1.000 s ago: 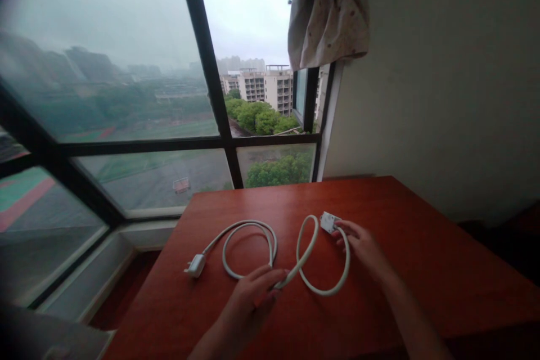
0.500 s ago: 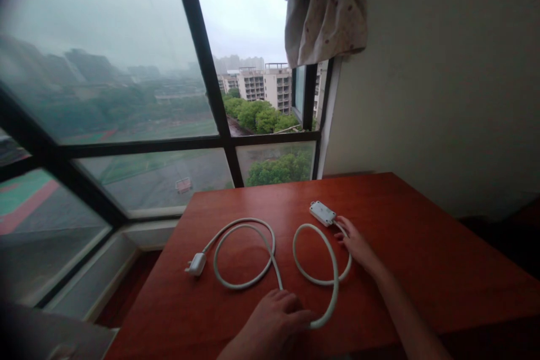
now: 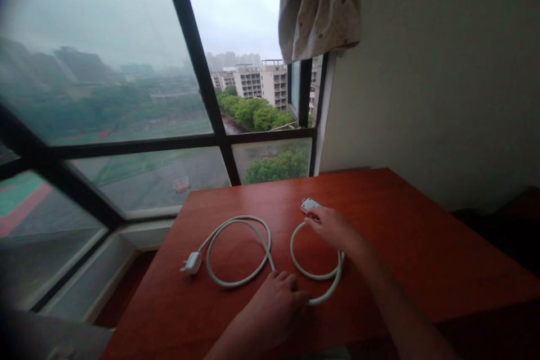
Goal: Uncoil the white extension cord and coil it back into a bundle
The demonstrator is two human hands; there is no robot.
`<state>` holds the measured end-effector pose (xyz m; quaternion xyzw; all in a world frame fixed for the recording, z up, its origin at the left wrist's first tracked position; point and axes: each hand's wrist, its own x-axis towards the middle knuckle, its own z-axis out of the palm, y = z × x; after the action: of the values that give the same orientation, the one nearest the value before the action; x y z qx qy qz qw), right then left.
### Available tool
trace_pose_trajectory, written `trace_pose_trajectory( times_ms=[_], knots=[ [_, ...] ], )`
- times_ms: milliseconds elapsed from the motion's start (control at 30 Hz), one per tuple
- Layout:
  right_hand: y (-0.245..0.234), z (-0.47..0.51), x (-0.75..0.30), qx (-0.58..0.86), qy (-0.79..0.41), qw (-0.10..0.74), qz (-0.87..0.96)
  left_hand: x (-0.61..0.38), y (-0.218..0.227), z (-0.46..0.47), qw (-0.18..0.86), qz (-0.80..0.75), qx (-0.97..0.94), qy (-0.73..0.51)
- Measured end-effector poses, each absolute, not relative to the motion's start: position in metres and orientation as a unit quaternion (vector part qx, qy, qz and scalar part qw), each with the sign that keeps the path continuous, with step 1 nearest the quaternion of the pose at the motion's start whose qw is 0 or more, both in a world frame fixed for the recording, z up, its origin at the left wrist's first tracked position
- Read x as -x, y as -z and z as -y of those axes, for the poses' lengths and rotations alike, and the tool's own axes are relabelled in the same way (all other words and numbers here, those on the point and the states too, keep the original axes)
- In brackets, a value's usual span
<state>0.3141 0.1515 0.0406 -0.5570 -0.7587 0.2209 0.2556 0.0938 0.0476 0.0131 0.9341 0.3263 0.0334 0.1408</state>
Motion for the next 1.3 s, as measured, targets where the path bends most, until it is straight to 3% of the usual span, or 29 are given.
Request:
trace_pose_trajectory(
  times_ms=[133,267,433,667,833,1033,1133,1300],
  knots=[
    [-0.036,-0.144,-0.286,0.517,-0.113,0.142,0.836,-0.091,-0.028,-0.069,0.217,-0.329,-0.915,-0.085],
    [-0.023,-0.151,-0.277,0.558,-0.095,0.094,0.819,-0.086,-0.026,-0.102,0.117,-0.518,-0.842,-0.096],
    [-0.035,-0.162,-0.285,0.590,-0.204,0.226,0.748,-0.081,-0.015,-0.133,0.080,-0.616,-0.783,-0.044],
    [-0.092,-0.142,-0.306,0.477,-0.498,0.481,0.541,-0.060,-0.008,-0.154,0.112,-0.636,-0.761,-0.063],
    [-0.121,-0.128,-0.309,0.379,-0.514,0.612,0.466,-0.043,-0.015,-0.158,0.126,-0.662,-0.729,-0.121],
    [-0.136,-0.130,-0.304,0.312,-0.523,0.630,0.483,-0.033,-0.039,-0.171,0.147,-0.653,-0.694,-0.265],
    [-0.137,-0.136,-0.298,0.314,-0.519,0.624,0.493,-0.031,-0.052,-0.177,0.180,-0.592,-0.681,-0.392],
    [-0.140,-0.144,-0.286,0.337,-0.500,0.606,0.519,-0.033,-0.081,-0.180,0.272,-0.472,-0.680,-0.491]
  ],
)
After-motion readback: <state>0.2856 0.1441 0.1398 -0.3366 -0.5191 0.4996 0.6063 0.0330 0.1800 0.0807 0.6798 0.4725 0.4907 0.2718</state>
